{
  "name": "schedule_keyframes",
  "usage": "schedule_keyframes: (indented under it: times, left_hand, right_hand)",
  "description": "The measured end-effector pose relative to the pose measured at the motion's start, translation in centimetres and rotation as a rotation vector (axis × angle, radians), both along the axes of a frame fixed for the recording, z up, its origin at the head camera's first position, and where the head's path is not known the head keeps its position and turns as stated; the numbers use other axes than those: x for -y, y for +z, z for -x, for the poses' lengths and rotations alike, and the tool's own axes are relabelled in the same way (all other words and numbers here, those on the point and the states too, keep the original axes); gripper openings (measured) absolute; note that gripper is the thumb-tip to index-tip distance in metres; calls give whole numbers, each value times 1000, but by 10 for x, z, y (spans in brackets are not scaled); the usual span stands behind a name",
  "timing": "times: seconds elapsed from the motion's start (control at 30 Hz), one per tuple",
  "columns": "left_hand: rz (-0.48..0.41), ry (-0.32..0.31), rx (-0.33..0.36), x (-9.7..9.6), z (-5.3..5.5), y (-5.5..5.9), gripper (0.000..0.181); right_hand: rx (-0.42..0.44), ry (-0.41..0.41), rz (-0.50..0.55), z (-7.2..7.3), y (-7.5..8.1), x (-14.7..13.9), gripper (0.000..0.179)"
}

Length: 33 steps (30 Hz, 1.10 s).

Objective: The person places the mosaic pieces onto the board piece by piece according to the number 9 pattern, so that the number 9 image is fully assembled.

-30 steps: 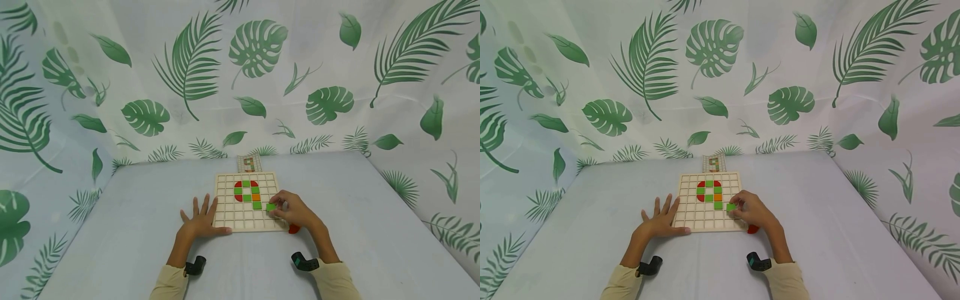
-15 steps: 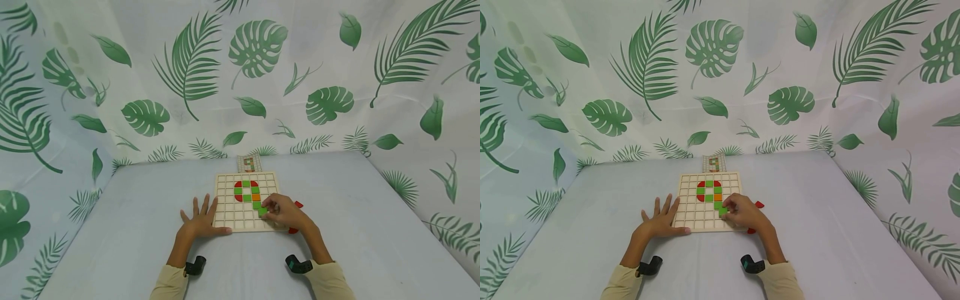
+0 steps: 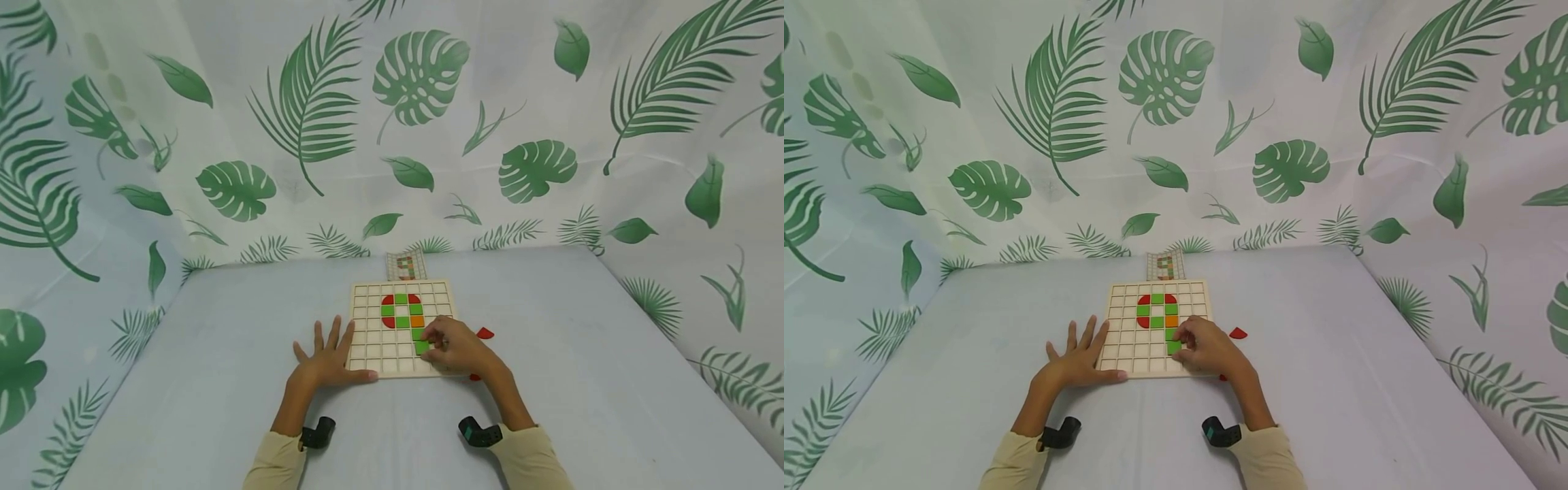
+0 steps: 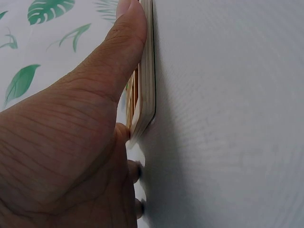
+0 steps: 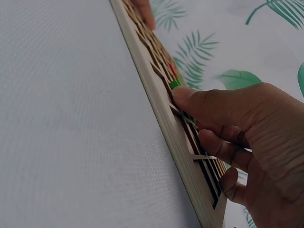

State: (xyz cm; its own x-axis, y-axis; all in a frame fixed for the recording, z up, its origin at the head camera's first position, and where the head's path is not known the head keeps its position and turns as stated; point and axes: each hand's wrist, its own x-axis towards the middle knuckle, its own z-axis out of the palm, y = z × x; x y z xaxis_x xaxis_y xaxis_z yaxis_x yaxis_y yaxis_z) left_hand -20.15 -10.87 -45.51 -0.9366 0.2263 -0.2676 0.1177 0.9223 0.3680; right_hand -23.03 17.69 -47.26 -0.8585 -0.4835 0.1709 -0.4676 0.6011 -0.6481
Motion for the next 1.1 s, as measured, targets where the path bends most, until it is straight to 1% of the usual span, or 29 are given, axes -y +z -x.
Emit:
schedule_keyframes:
  times: [0.17, 0.53, 0.77, 1.1]
  left_hand:
    - [3, 1, 1, 0, 0, 0, 114]
    - [-1, -2, -5, 1, 1, -1, 114]
    - [-1, -2, -3, 0, 1, -1, 114]
    - [9, 5, -4, 0, 0, -1, 114]
  right_hand:
    - [17, -3, -10, -1, 1, 2, 24]
    - [14, -4, -30, 0, 1, 2, 23]
    - [-3, 14, -17, -1, 2, 1, 22]
    - [-22, 11, -35, -2, 4, 2, 19]
